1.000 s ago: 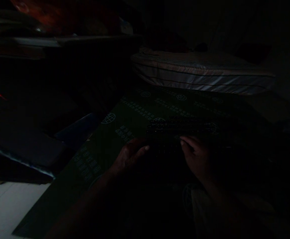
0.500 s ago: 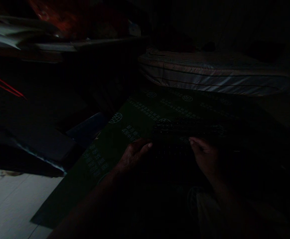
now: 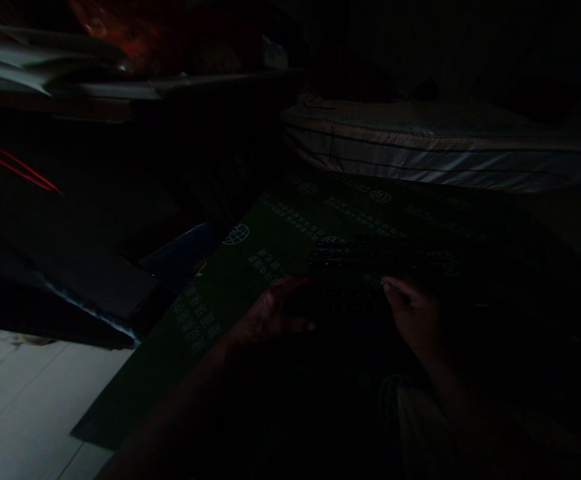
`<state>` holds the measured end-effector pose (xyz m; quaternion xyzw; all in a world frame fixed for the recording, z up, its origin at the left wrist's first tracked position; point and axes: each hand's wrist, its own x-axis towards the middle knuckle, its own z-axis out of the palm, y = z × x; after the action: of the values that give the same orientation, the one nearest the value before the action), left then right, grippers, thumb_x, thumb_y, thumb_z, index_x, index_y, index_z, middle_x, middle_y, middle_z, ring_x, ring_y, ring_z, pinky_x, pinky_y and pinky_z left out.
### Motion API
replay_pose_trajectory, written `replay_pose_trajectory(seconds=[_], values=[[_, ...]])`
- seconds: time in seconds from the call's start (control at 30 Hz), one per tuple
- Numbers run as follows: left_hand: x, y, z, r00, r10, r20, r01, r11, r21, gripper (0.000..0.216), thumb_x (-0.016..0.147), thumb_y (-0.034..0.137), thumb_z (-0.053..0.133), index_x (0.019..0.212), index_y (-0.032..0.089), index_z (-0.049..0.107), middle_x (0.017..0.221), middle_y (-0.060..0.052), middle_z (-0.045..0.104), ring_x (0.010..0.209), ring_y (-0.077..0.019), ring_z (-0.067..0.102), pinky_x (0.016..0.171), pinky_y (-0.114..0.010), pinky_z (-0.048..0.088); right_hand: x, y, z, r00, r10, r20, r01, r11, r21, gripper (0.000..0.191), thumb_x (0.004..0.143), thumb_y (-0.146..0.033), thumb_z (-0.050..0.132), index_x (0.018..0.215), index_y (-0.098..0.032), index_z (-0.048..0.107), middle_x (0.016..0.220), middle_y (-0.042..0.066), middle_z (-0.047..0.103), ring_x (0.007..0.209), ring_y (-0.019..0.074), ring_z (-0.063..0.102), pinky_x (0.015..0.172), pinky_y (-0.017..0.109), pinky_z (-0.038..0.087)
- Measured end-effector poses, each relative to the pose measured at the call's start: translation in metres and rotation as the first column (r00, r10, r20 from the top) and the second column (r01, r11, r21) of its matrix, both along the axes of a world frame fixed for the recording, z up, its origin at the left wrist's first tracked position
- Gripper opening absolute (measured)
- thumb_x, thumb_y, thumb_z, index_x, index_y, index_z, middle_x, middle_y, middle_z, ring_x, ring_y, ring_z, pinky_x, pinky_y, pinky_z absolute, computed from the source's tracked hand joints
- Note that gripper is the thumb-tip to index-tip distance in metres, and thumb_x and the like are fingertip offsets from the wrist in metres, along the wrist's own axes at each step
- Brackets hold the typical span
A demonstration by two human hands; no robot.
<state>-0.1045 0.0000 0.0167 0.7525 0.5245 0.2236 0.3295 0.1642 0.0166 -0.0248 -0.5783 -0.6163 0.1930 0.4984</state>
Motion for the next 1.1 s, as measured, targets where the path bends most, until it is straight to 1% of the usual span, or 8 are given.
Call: replay_pose_trajectory(seconds=[0.17, 0.27, 0.4, 0.53, 0.67, 0.83, 0.93, 1.1], values=[[-0.001, 0.002, -0.002, 0.999, -0.044, -0.031, 0.044, 0.999, -0.009, 0.076, 0.065, 0.041, 0.077, 0.131, 0.022, 0.044, 0.134, -0.009, 0.048, 0.122, -0.0276, 0.047, 0.1, -0.043, 0.042, -0.001, 0.0, 0.001, 1.0, 0.001, 0.003, -0.001, 1.0, -0.013, 0.021, 0.08, -0.035, 0.056, 0.085, -0.023, 0.072, 0.086, 0.005, 0.072, 0.082, 0.0203, 0.067, 0.076, 0.036, 0.054], [-0.002, 0.005, -0.005, 0.996, -0.069, -0.059, 0.07, 0.997, 0.011, 0.078, 0.063, 0.043, 0.077, 0.131, 0.023, 0.044, 0.134, -0.01, 0.048, 0.121, -0.0287, 0.047, 0.099, -0.045, 0.042, -0.002, 0.0, 0.001, 1.0, 0.001, -0.005, -0.001, 1.0, -0.003, 0.021, 0.08, -0.035, 0.056, 0.084, -0.022, 0.072, 0.084, 0.005, 0.072, 0.08, 0.0201, 0.067, 0.073, 0.035, 0.055], [-0.004, 0.007, -0.009, 0.994, -0.094, -0.046, 0.096, 0.995, 0.037, 0.075, 0.065, 0.044, 0.076, 0.13, 0.022, 0.045, 0.132, -0.011, 0.049, 0.121, -0.0286, 0.046, 0.099, -0.047, 0.042, -0.002, 0.0, 0.0, 1.0, 0.004, 0.014, -0.004, 1.0, 0.013, 0.021, 0.08, -0.034, 0.055, 0.083, -0.022, 0.072, 0.083, 0.005, 0.072, 0.079, 0.0202, 0.067, 0.073, 0.035, 0.054], [-0.004, 0.006, -0.009, 0.995, -0.091, -0.038, 0.093, 0.995, 0.042, 0.073, 0.066, 0.043, 0.076, 0.129, 0.023, 0.045, 0.131, -0.009, 0.05, 0.119, -0.0279, 0.048, 0.098, -0.046, 0.042, -0.001, 0.0, 0.0, 1.0, 0.009, 0.025, -0.009, 1.0, 0.017, 0.021, 0.08, -0.034, 0.055, 0.084, -0.022, 0.072, 0.085, 0.005, 0.072, 0.08, 0.0201, 0.067, 0.074, 0.036, 0.055], [-0.003, 0.006, -0.008, 0.993, -0.105, -0.062, 0.109, 0.991, 0.07, 0.071, 0.066, 0.045, 0.075, 0.128, 0.023, 0.047, 0.129, -0.01, 0.052, 0.117, -0.029, 0.05, 0.096, -0.047, 0.044, -0.001, 0.0, -0.002, 1.0, 0.008, 0.022, -0.008, 1.0, 0.024, 0.02, 0.081, -0.034, 0.055, 0.084, -0.023, 0.072, 0.083, 0.005, 0.072, 0.079, 0.02, 0.067, 0.072, 0.035, 0.055], [-0.004, 0.007, -0.014, 0.991, -0.113, -0.078, 0.121, 0.987, 0.105, 0.072, 0.068, 0.049, 0.072, 0.131, 0.025, 0.045, 0.13, -0.009, 0.051, 0.118, -0.0296, 0.049, 0.096, -0.048, 0.043, -0.001, 0.0, -0.002, 0.999, 0.006, 0.032, -0.007, 1.0, 0.016, 0.021, 0.081, -0.034, 0.055, 0.085, -0.023, 0.072, 0.085, 0.005, 0.072, 0.08, 0.02, 0.067, 0.073, 0.035, 0.055], [-0.006, 0.008, -0.018, 0.989, -0.118, -0.085, 0.128, 0.985, 0.118, 0.073, 0.067, 0.05, 0.072, 0.13, 0.022, 0.046, 0.13, -0.011, 0.051, 0.117, -0.0301, 0.049, 0.095, -0.048, 0.044, -0.001, -0.001, -0.001, 0.999, 0.005, 0.032, -0.006, 1.0, 0.008, 0.022, 0.081, -0.035, 0.055, 0.085, -0.022, 0.072, 0.085, 0.005, 0.072, 0.081, 0.0205, 0.067, 0.073, 0.036, 0.055], [-0.005, 0.008, -0.016, 0.987, -0.138, -0.087, 0.147, 0.982, 0.117, 0.07, 0.068, 0.048, 0.071, 0.13, 0.024, 0.046, 0.129, -0.009, 0.051, 0.116, -0.0293, 0.05, 0.094, -0.047, 0.044, -0.001, -0.001, -0.002, 0.999, 0.007, 0.039, -0.008, 1.0, 0.015, 0.021, 0.081, -0.034, 0.055, 0.085, -0.023, 0.072, 0.086, 0.005, 0.072, 0.082, 0.0204, 0.067, 0.075, 0.036, 0.055]])
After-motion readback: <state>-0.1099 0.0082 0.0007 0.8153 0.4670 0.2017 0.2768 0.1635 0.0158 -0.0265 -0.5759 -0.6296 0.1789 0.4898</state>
